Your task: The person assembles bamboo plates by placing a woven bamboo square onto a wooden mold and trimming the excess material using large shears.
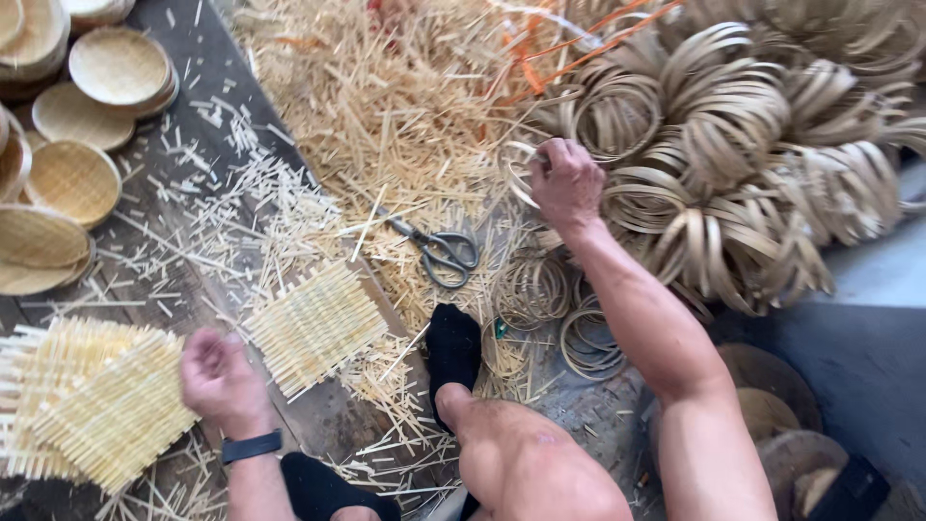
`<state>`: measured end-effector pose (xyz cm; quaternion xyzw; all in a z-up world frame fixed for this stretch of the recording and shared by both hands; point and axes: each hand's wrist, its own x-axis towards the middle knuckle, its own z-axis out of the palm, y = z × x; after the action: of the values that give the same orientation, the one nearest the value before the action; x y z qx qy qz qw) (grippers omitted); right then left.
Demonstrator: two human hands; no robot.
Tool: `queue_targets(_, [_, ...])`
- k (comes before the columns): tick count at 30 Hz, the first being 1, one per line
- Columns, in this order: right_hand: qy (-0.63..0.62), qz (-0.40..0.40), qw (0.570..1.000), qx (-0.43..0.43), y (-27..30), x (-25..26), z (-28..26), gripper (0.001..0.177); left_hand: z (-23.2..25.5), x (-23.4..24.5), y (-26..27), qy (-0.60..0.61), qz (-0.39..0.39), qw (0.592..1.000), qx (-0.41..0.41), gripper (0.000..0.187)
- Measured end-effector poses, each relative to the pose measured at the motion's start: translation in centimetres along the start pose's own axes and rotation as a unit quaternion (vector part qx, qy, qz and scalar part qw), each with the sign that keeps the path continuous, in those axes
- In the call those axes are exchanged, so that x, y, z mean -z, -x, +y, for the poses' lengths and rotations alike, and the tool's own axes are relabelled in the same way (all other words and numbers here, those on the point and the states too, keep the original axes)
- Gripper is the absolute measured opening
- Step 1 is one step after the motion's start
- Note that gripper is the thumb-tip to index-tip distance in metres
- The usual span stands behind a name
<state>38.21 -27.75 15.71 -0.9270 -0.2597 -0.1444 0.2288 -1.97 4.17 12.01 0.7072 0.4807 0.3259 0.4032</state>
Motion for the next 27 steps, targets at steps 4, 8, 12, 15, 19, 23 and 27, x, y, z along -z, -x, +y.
queue_targets(4, [-0.226,-0.057,0.972,-0.026,1.1,6.0,-7.5,0.014,11.7,-5.8,4.5,0.196,-0.253,0.947,-0.016,0.026])
queue_targets(8, [-0.224,-0.100,0.964,0.102,4.8,10.2,-15.3,0.023,18.8,-11.0,8.7,0.468,-0.391,0.741,0.283,0.033])
queue_targets(12, [-0.172,-0.108,0.961,0.189,6.6,15.4,-18.0,0.038,20.0,-11.9,10.4,0.550,-0.375,0.687,0.291,0.031])
queue_targets(15, [-0.142,-0.050,0.944,0.293,4.5,19.6,-17.4,0.030,20.2,-9.9,9.4,0.492,-0.463,0.701,0.230,0.034])
queue_targets(19, [-0.149,-0.076,0.903,0.396,3.4,21.1,-18.1,0.029,21.5,-6.4,8.8,0.474,-0.501,0.694,0.206,0.034])
queue_targets(23, [-0.178,-0.188,0.880,0.399,3.8,19.3,-20.1,0.010,23.3,-1.2,7.2,0.420,-0.455,0.766,0.171,0.047])
queue_targets(27, [-0.211,-0.153,0.836,0.483,4.6,16.9,-25.2,0.024,24.8,2.4,4.9,0.376,-0.485,0.743,0.268,0.072])
